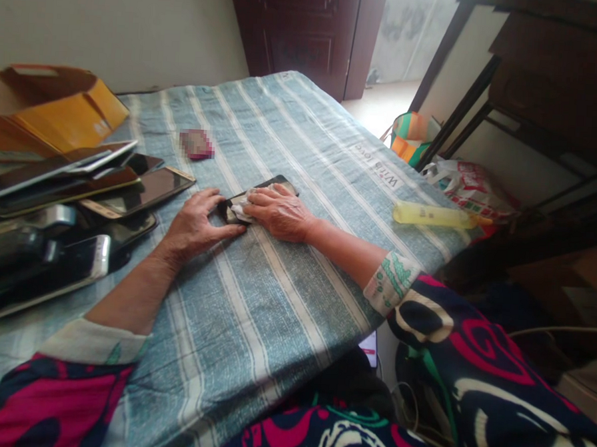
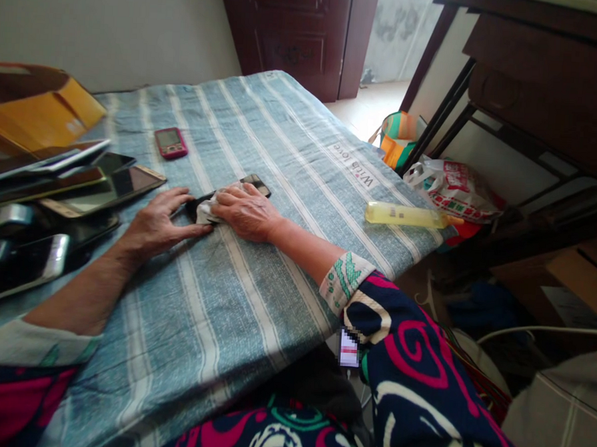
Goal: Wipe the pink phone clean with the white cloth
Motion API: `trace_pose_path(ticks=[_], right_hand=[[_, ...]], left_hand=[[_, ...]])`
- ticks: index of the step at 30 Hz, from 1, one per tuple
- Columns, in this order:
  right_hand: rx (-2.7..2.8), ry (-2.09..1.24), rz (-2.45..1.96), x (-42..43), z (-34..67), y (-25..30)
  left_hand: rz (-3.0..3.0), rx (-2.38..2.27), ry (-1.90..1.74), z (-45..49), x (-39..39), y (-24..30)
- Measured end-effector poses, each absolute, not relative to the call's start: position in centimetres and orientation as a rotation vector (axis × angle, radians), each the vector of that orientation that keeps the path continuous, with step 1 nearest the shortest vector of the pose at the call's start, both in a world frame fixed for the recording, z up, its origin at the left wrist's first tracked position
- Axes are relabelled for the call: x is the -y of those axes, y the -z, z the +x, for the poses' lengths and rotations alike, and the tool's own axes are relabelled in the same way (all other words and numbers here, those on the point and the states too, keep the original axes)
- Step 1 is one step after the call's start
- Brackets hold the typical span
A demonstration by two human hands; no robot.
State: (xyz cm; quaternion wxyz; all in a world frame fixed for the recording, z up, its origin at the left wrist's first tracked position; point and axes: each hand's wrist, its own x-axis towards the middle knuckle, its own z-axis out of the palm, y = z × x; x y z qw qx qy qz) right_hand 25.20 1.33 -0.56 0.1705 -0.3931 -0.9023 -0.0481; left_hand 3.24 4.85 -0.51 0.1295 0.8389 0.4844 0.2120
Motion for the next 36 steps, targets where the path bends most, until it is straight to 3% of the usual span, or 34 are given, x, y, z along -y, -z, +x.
trace_pose_path(ticks=[13,19,23,30,36], right_hand=[[2.425,-0.177,-1.110,-1.3,24.7,0.5],[2.432,-0.106,-1.154,0.1,25.0,-1.0],[2.158,-0.028,-1.241,4.0,26.8,-3.3],[1.720,-0.232,-1.135,13.4,33.7,-6.1],[1.190,-0.427,-1.411,24.9,38.8,-1.3]], left_hand=[[2.470,-1.371,-0.799,7.9,-2.2,-1.4],[2.521,-1.408,-0.799,7.8,-2.7,-0.5],[2.587,-1.363,-0.766,7.8,-2.7,-0.5],[2.642,-1.393,-0.747,8.1,-2.5,-0.7],[2.714,-1.434,-0.833,7.8,-3.1,0.1]])
